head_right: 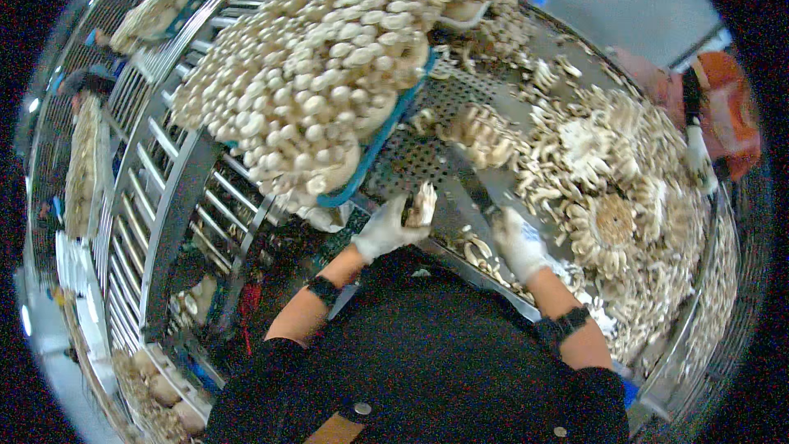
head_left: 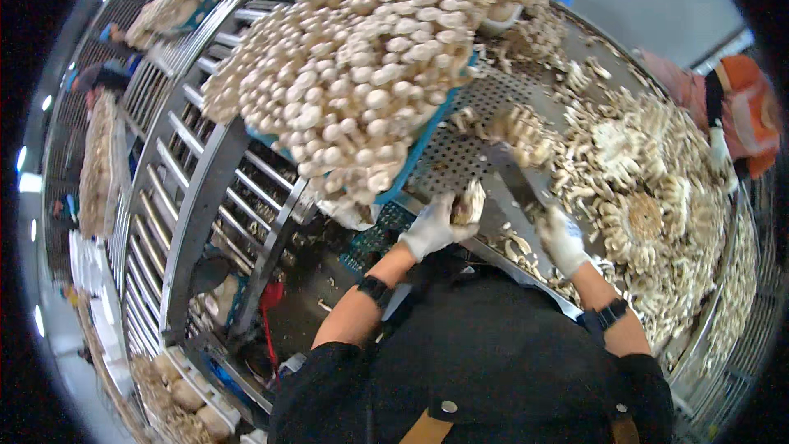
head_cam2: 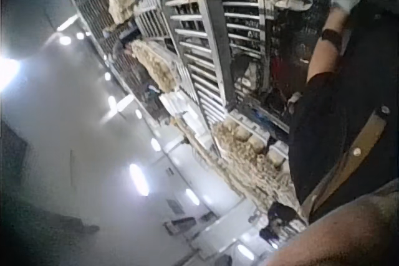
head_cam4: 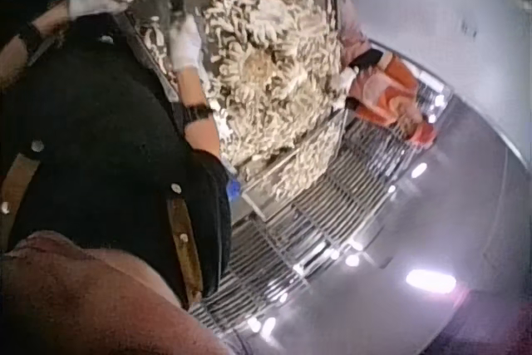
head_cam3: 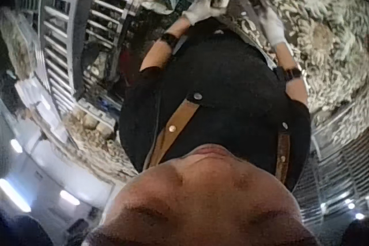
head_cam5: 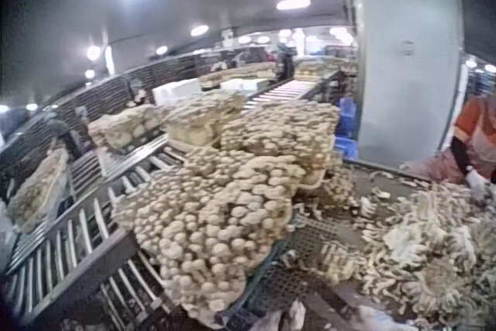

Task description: Separating mushroom clusters from their base and placing them into sorting trays on a conveyor system.

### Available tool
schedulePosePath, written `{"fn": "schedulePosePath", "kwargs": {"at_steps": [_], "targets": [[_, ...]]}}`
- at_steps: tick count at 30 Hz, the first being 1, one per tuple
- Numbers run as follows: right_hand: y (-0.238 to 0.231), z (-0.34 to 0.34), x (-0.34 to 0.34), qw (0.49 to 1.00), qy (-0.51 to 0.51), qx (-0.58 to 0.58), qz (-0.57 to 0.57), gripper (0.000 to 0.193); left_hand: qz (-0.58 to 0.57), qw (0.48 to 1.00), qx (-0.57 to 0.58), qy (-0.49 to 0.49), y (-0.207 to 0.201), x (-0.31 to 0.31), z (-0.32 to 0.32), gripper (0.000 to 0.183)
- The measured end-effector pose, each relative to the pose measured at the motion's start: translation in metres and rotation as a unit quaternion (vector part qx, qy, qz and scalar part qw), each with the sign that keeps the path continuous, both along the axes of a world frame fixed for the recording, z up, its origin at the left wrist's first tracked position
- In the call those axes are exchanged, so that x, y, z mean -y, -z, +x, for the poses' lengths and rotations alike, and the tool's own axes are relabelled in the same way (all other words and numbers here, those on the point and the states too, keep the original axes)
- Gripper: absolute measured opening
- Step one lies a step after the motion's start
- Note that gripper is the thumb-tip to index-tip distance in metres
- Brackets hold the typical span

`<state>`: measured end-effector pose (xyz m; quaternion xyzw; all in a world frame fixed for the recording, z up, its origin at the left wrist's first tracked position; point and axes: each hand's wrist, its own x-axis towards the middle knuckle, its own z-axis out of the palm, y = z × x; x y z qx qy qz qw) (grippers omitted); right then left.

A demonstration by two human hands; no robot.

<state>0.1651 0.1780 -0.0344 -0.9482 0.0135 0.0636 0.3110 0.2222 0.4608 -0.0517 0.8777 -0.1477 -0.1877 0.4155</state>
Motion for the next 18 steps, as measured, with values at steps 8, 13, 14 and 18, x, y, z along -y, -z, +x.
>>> {"fn": "schedulePosePath", "kwargs": {"at_steps": [8, 13, 14, 18], "targets": [[-0.005, -0.044, 0.044, 0.996, 0.074, -0.05, 0.021, 0.02, -0.231, 0.875, -0.366, -0.218, 0.067, -0.162, -0.067, 0.025], [-0.029, -0.05, 0.037, 0.996, 0.077, -0.001, 0.034, 0.013, -0.211, 0.87, -0.099, -0.435, 0.115, -0.221, -0.027, 0.035], [-0.03, -0.052, 0.037, 0.996, 0.083, 0.001, 0.044, 0.014, -0.148, 0.906, -0.106, -0.382, 0.103, -0.224, -0.022, 0.035], [-0.054, -0.067, 0.034, 0.993, 0.106, 0.013, 0.057, 0.016, -0.131, 0.99, -0.021, -0.047, 0.108, -0.207, -0.028, 0.039]]}}
